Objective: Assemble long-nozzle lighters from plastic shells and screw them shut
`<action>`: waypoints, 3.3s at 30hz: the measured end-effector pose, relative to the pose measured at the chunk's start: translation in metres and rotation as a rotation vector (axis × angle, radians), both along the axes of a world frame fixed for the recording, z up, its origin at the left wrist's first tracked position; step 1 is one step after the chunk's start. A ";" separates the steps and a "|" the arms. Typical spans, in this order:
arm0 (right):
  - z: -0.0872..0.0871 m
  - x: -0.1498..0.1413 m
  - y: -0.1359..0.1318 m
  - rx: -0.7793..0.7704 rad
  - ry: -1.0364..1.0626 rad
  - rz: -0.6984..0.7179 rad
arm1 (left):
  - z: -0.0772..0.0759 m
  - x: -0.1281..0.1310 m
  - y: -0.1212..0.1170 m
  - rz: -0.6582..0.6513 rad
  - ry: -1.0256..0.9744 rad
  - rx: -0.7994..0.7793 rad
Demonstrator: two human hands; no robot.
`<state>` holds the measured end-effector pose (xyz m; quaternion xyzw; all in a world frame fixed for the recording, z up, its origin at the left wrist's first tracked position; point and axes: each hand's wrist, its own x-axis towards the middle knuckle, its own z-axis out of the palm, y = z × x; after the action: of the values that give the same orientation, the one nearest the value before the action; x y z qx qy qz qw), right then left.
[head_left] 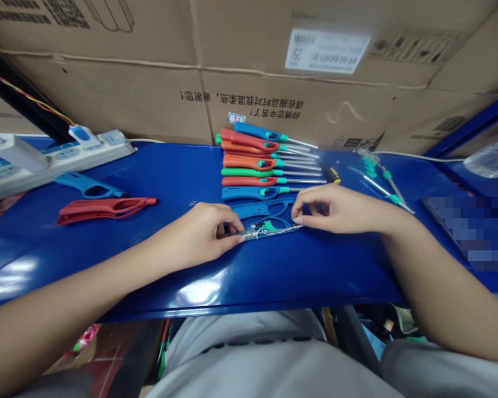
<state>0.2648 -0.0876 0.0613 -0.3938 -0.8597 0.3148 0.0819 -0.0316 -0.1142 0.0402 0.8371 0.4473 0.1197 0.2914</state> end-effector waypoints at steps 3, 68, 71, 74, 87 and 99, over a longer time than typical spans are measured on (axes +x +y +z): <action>0.004 0.002 -0.001 -0.046 -0.130 0.013 | 0.000 0.000 0.000 0.001 -0.007 -0.010; -0.002 0.000 0.001 -0.303 -0.249 -0.192 | 0.003 0.000 -0.003 -0.137 -0.022 0.085; -0.003 0.000 0.001 -0.305 -0.249 -0.183 | 0.001 0.000 -0.003 -0.135 -0.045 0.079; -0.003 0.000 0.001 -0.297 -0.251 -0.179 | -0.001 0.001 -0.003 -0.139 -0.047 0.082; -0.002 0.001 0.001 -0.322 -0.254 -0.203 | 0.013 -0.008 0.002 0.040 -0.037 -0.106; -0.004 0.002 0.002 -0.324 -0.251 -0.204 | 0.003 0.001 0.002 -0.050 -0.032 -0.003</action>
<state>0.2672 -0.0858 0.0573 -0.5229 -0.7571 0.3871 -0.0587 -0.0310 -0.1125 0.0434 0.8457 0.4215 0.1252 0.3026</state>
